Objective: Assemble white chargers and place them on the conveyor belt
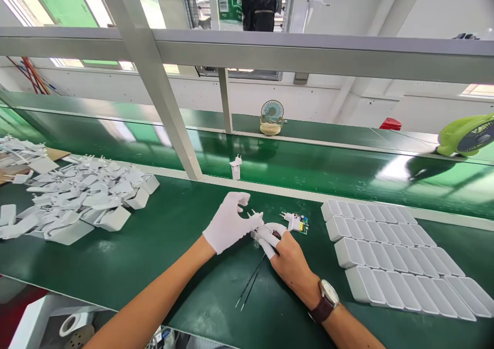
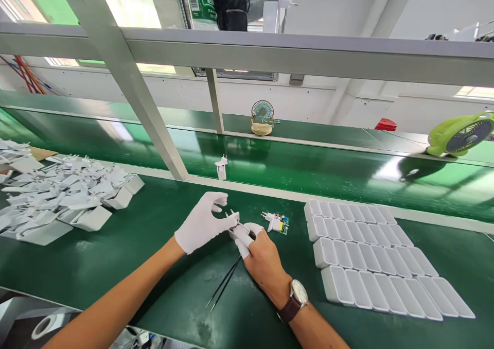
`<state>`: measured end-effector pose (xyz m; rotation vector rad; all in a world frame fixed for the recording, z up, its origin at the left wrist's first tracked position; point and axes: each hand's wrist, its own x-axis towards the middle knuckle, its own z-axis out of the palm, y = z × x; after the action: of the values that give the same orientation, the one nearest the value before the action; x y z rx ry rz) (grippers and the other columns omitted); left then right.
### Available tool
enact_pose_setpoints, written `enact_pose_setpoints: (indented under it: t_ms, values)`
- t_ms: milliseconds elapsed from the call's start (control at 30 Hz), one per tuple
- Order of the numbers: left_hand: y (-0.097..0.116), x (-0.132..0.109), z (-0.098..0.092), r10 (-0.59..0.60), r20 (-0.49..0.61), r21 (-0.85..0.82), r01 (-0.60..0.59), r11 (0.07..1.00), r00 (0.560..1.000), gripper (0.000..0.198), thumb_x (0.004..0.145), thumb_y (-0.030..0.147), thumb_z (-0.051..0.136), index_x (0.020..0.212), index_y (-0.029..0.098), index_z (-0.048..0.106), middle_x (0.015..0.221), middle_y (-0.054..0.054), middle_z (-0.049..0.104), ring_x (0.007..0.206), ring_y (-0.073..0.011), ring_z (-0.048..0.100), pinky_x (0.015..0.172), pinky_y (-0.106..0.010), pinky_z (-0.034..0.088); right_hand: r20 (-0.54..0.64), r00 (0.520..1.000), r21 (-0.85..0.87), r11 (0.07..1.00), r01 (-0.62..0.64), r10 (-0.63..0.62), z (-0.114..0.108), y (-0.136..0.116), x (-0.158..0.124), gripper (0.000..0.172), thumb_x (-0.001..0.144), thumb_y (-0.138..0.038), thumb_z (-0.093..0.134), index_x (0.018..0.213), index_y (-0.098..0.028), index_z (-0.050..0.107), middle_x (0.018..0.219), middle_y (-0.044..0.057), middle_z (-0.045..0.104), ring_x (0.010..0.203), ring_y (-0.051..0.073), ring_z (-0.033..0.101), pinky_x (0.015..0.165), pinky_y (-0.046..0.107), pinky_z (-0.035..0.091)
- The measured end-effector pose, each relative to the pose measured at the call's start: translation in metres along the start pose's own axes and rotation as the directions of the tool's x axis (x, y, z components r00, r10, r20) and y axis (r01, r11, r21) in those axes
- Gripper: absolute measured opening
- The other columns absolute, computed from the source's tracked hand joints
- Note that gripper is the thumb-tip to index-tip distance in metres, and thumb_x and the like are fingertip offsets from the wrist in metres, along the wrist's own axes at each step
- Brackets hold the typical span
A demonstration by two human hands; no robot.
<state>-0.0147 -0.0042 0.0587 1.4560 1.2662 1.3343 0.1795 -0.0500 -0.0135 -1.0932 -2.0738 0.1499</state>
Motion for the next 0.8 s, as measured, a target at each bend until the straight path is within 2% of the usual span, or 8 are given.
enact_pose_setpoints:
  t_ms: [67, 167, 233, 300, 367, 433, 600, 800]
  values:
    - [0.004, -0.011, -0.007, 0.047, -0.024, 0.167, -0.043, 0.985, 0.999, 0.037, 0.060, 0.031, 0.092, 0.085, 0.024, 0.067, 0.081, 0.000, 0.057, 0.072, -0.0178, 0.053, 0.064, -0.026, 0.043, -0.017, 1.000, -0.040, 0.999, -0.016, 0.016, 0.000, 0.002, 0.000, 0.038, 0.097, -0.018, 0.055, 0.132, -0.029, 0.064, 0.118, 0.011, 0.064, 0.103, 0.024, 0.065, 0.086, 0.040, 0.062]
    - [0.000, -0.039, -0.014, 0.016, 0.276, 0.426, -0.137, 0.894, 0.961, 0.038, 0.060, 0.046, 0.090, 0.081, 0.025, 0.067, 0.074, 0.000, 0.056, 0.066, -0.0193, 0.051, 0.061, -0.030, 0.040, -0.031, 0.999, -0.101, 0.995, -0.021, 0.018, -0.001, 0.004, 0.002, 0.037, 0.098, -0.020, 0.053, 0.133, -0.029, 0.064, 0.122, 0.011, 0.064, 0.106, 0.025, 0.066, 0.089, 0.041, 0.062]
    - [-0.007, -0.056, -0.014, -0.063, 0.514, 0.558, -0.278, 0.781, 0.856, 0.045, 0.061, 0.051, 0.088, 0.092, 0.025, 0.070, 0.084, -0.004, 0.062, 0.075, -0.0249, 0.057, 0.067, -0.034, 0.044, -0.021, 0.999, -0.123, 0.992, -0.027, 0.025, -0.002, 0.006, 0.002, 0.038, 0.099, -0.022, 0.053, 0.135, -0.030, 0.062, 0.123, 0.011, 0.065, 0.108, 0.025, 0.066, 0.092, 0.041, 0.061]
    - [-0.014, -0.065, -0.014, -0.115, 0.668, 0.604, -0.445, 0.661, 0.736, 0.035, 0.077, 0.043, 0.076, 0.105, 0.025, 0.070, 0.093, -0.007, 0.064, 0.083, -0.0287, 0.060, 0.072, -0.038, 0.047, -0.002, 0.999, -0.125, 0.991, -0.036, 0.036, -0.002, 0.006, 0.002, 0.039, 0.099, -0.022, 0.053, 0.136, -0.031, 0.062, 0.123, 0.010, 0.066, 0.110, 0.025, 0.066, 0.095, 0.041, 0.059]
    - [-0.018, -0.063, -0.014, -0.110, 0.763, 0.571, -0.583, 0.578, 0.637, 0.025, 0.089, 0.026, 0.058, 0.111, 0.026, 0.070, 0.097, -0.008, 0.065, 0.088, -0.0283, 0.062, 0.076, -0.040, 0.048, 0.015, 0.999, -0.116, 0.992, -0.044, 0.046, -0.002, 0.007, 0.001, 0.039, 0.099, -0.022, 0.053, 0.136, -0.031, 0.062, 0.123, 0.010, 0.066, 0.112, 0.025, 0.066, 0.096, 0.040, 0.059]
    - [-0.023, -0.053, -0.016, -0.058, 0.816, 0.496, -0.644, 0.583, 0.575, 0.030, 0.090, 0.017, 0.051, 0.108, 0.029, 0.072, 0.100, -0.006, 0.067, 0.092, -0.0265, 0.062, 0.081, -0.041, 0.048, 0.019, 0.999, -0.102, 0.994, -0.043, 0.045, -0.002, 0.007, 0.000, 0.039, 0.099, -0.022, 0.053, 0.136, -0.031, 0.062, 0.124, 0.009, 0.066, 0.111, 0.024, 0.067, 0.094, 0.038, 0.059]
    - [-0.041, -0.032, -0.020, 0.118, 0.808, 0.293, -0.567, 0.769, 0.577, 0.025, 0.076, 0.014, 0.065, 0.091, 0.029, 0.078, 0.091, 0.000, 0.069, 0.092, -0.0192, 0.063, 0.086, -0.033, 0.049, -0.038, 0.999, -0.095, 0.995, 0.026, -0.029, -0.006, 0.005, 0.005, 0.043, 0.096, -0.017, 0.057, 0.135, -0.034, 0.062, 0.123, 0.008, 0.066, 0.105, 0.024, 0.069, 0.089, 0.038, 0.061]
    - [-0.056, -0.039, -0.019, 0.165, 0.741, 0.276, -0.519, 0.809, 0.651, 0.028, 0.071, 0.010, 0.062, 0.087, 0.028, 0.077, 0.091, 0.000, 0.070, 0.090, -0.0193, 0.062, 0.082, -0.034, 0.048, -0.270, 0.961, 0.001, 0.998, 0.064, -0.061, -0.027, -0.010, 0.025, 0.056, 0.092, -0.007, 0.062, 0.139, -0.037, 0.056, 0.127, 0.007, 0.064, 0.111, 0.023, 0.067, 0.094, 0.039, 0.058]
